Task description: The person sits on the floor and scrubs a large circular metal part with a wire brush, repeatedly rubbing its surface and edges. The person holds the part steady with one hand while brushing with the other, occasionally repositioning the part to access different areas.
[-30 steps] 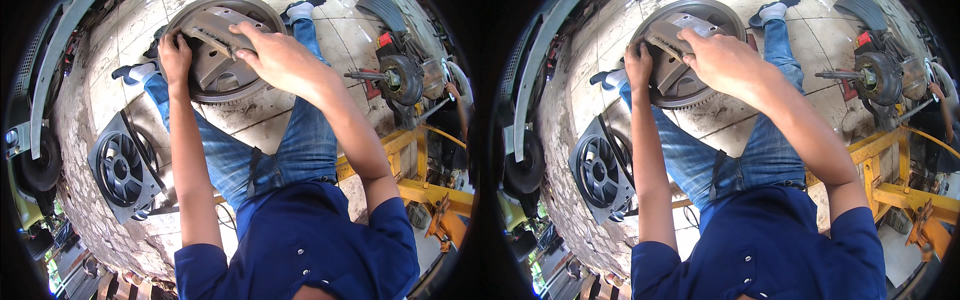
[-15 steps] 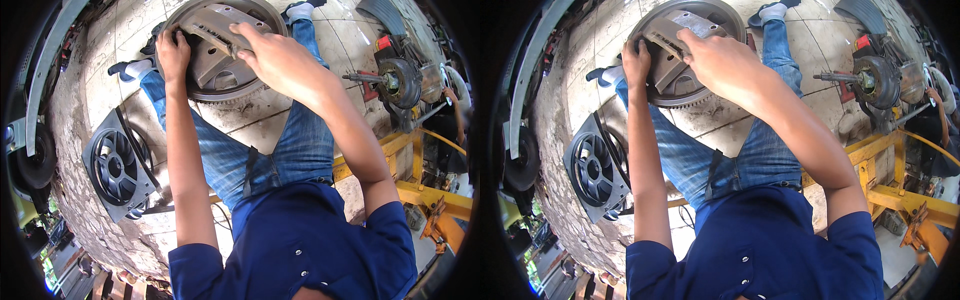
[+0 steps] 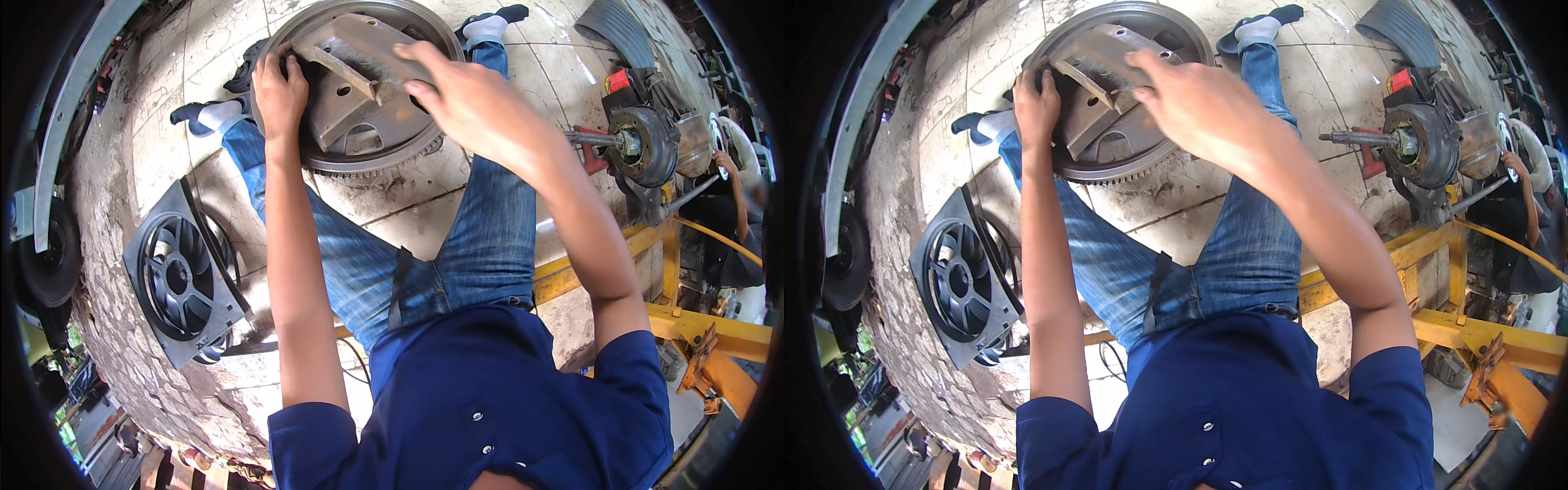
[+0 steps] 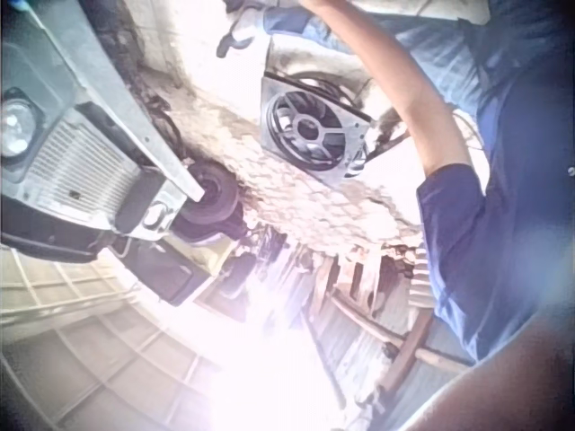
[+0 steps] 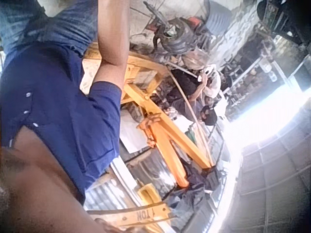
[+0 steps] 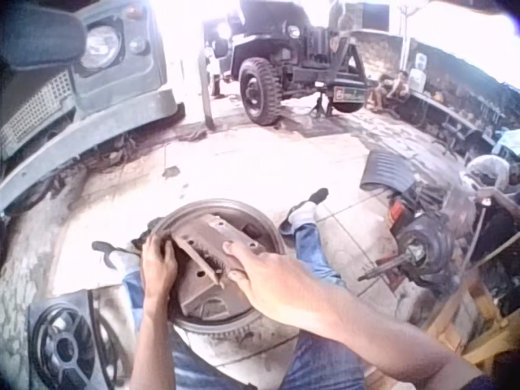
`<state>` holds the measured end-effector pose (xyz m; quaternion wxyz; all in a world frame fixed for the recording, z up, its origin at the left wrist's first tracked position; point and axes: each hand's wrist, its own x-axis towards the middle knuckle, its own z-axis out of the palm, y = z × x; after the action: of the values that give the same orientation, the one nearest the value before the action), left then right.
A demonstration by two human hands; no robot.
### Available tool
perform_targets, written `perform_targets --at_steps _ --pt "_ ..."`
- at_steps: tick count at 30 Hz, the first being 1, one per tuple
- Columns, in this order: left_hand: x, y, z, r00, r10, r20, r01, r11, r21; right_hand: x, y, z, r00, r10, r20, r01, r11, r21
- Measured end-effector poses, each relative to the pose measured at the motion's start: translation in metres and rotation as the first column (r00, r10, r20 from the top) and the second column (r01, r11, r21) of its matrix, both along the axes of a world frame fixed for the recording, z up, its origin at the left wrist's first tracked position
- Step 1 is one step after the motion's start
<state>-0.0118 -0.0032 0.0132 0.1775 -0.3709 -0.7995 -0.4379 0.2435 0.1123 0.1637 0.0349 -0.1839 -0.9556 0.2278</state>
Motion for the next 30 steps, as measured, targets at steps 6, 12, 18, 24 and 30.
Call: perform_targets --at_steps 6,12,18,24,30 --pt "0.001 0.005 0.0 1.0 0.021 0.0 -0.021 1.0 0.004 -0.003 0.017 -0.01 0.996 -0.083 -0.031 0.085 0.994 0.073" --pt "-0.002 0.0 0.0 0.999 0.01 0.046 -0.009 1.0 -0.026 -0.043 0.018 -0.023 0.99 -0.132 -0.054 0.135 0.988 0.074" --pt "0.003 0.001 0.004 1.0 0.016 0.021 -0.016 1.0 -0.006 0.002 0.013 -0.008 0.993 -0.116 -0.004 0.116 0.993 0.015" --pt "0.003 0.002 0.002 0.999 0.013 -0.039 -0.011 0.999 0.038 -0.011 0.014 0.0 0.991 -0.134 0.015 0.135 0.984 -0.112" --pt "0.001 0.001 0.002 1.0 0.006 -0.027 -0.005 1.0 0.023 -0.024 0.029 0.004 0.989 -0.101 0.105 0.102 0.995 -0.006"
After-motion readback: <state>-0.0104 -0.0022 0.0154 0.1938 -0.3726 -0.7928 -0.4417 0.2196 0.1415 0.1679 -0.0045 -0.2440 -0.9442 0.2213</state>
